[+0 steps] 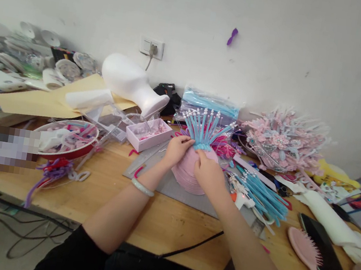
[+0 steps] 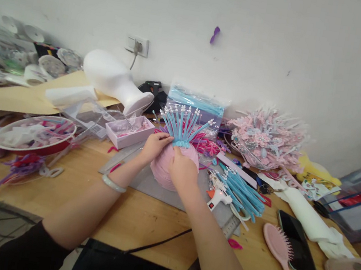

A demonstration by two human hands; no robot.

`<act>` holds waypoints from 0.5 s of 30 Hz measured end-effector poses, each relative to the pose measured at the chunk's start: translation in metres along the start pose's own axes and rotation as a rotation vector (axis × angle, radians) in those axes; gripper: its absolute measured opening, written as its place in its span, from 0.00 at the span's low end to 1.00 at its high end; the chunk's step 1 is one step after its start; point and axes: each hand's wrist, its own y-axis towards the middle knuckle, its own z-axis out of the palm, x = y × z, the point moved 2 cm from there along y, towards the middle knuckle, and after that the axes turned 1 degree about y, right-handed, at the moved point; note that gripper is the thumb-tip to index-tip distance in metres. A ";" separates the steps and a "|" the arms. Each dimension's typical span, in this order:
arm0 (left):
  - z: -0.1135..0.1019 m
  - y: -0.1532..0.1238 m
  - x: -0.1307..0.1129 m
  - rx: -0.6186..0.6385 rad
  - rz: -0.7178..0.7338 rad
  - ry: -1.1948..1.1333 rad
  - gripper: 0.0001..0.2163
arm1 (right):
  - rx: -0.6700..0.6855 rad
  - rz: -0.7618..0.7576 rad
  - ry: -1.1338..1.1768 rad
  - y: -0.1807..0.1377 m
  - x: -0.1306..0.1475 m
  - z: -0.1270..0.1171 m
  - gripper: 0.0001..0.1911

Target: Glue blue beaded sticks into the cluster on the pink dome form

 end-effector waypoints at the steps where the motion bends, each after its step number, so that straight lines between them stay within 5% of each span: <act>1: 0.000 0.000 0.000 0.000 -0.001 -0.001 0.11 | -0.002 0.000 0.000 0.000 0.000 0.000 0.23; 15: 0.001 -0.001 -0.001 -0.006 -0.007 -0.007 0.11 | -0.020 -0.004 0.004 0.001 -0.001 0.002 0.22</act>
